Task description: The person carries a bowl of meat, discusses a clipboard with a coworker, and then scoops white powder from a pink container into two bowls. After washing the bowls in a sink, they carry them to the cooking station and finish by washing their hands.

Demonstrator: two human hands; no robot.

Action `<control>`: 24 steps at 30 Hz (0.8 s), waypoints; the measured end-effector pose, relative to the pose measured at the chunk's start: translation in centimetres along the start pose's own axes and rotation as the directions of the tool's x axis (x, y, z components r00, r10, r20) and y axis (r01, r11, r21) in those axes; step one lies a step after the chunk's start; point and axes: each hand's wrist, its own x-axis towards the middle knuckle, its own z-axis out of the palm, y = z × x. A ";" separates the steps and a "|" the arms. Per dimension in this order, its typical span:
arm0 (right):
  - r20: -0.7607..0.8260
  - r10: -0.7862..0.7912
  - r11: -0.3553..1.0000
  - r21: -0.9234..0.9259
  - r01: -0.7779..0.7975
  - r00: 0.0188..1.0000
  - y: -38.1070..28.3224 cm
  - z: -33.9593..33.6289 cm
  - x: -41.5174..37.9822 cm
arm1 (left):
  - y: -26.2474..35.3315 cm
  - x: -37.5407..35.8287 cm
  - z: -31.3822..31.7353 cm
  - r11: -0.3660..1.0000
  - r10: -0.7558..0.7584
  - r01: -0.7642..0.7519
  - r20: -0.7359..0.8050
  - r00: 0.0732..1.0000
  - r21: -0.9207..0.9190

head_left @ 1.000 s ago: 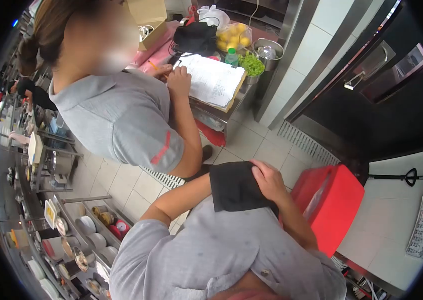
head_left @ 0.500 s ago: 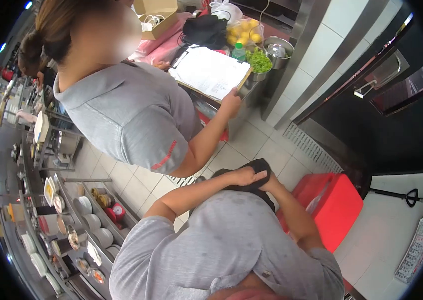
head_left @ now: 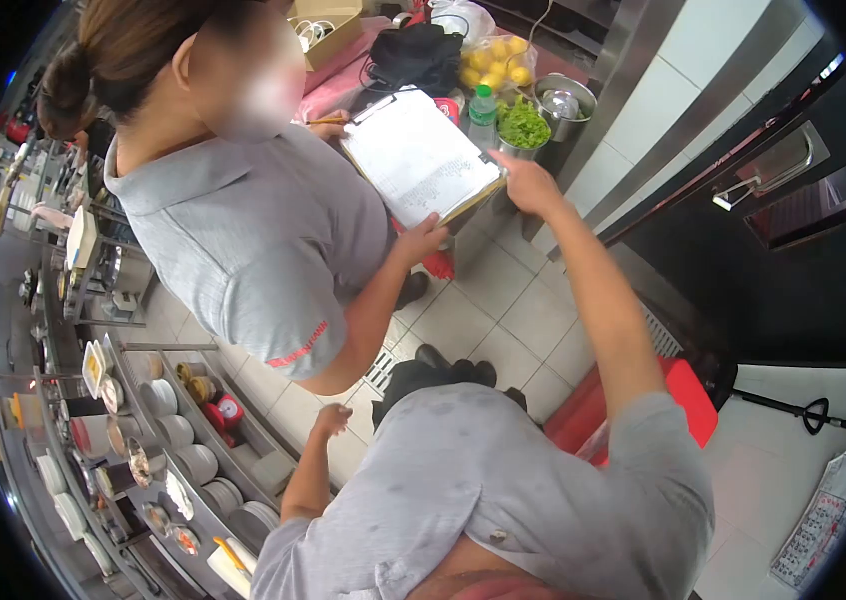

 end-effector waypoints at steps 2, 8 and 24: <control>0.168 0.000 0.992 -0.122 0.021 0.986 -1.0 0.7 3.6 | -3.6 -0.2 -0.4 0.931 -0.169 0.213 0.166 0.972 -0.295; 0.317 0.124 0.952 -0.306 -0.023 0.940 -2.3 1.0 8.6 | -7.4 -1.8 2.1 0.932 -0.224 0.183 -0.100 0.970 -0.313; -0.329 0.188 0.964 0.240 -0.111 0.926 11.5 3.3 -4.0 | -1.6 -5.5 8.3 0.807 -0.178 -0.106 -0.410 0.894 -0.581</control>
